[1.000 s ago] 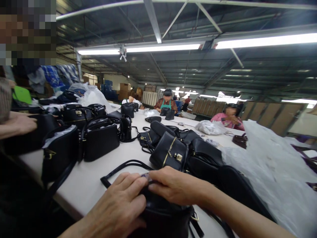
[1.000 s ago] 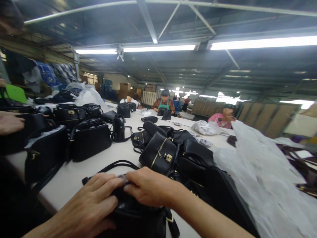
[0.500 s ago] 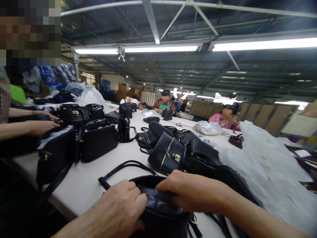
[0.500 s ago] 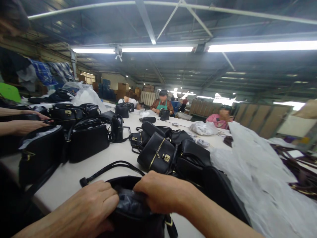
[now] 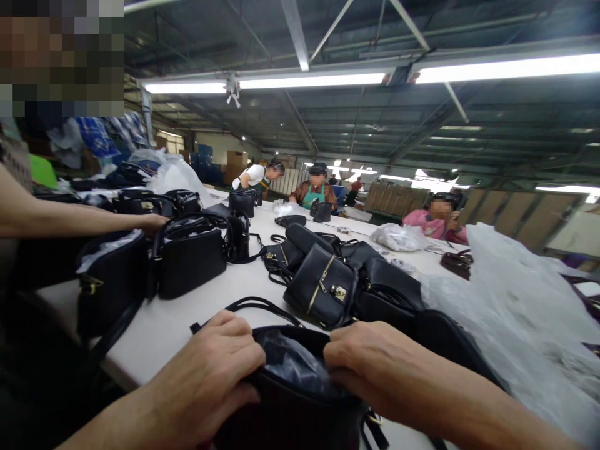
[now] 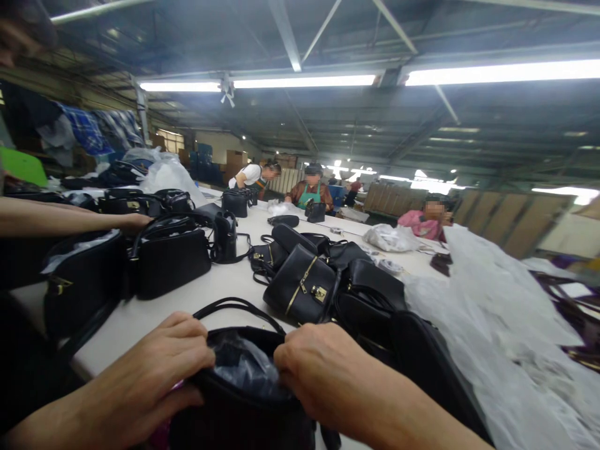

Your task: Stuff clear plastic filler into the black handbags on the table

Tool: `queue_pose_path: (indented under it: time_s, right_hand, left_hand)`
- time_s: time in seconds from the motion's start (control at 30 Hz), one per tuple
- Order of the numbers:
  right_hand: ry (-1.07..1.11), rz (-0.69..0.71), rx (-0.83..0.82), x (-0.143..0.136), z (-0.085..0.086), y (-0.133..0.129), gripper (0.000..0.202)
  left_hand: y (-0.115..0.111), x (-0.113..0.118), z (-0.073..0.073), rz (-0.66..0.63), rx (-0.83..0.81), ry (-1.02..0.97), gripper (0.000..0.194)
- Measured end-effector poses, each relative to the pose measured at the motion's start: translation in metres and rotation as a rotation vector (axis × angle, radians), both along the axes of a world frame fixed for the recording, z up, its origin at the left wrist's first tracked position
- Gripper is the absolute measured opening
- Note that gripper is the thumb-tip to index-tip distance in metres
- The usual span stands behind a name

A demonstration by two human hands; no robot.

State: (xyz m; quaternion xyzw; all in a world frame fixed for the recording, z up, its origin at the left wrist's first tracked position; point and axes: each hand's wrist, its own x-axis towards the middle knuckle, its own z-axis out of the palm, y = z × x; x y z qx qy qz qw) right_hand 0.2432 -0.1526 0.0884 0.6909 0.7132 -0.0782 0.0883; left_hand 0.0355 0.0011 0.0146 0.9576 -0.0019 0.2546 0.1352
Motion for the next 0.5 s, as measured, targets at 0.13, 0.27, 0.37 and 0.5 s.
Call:
queue_pose_path:
  time_s: [0.13,0.27,0.37,0.5]
  right_hand:
    - [0.249,-0.005,0.013,-0.001,0.011,-0.015,0.037]
    - [0.281,-0.078,0.010,-0.005,0.009,-0.023,0.025]
    - [0.087,-0.119,-0.082,-0.008,-0.005,-0.019,0.014]
    - [0.045,0.009,0.070,0.002,-0.034,-0.014,0.009]
  left_hand:
    - [0.003,-0.001,0.003,-0.003,0.008,0.024,0.023]
    - [0.000,0.000,0.008,-0.023,0.071,0.007,0.018]
    - [-0.004,0.000,0.016,0.037,0.048,0.106,0.028]
    - [-0.006,0.002,0.017,0.066,0.104,0.088,0.049]
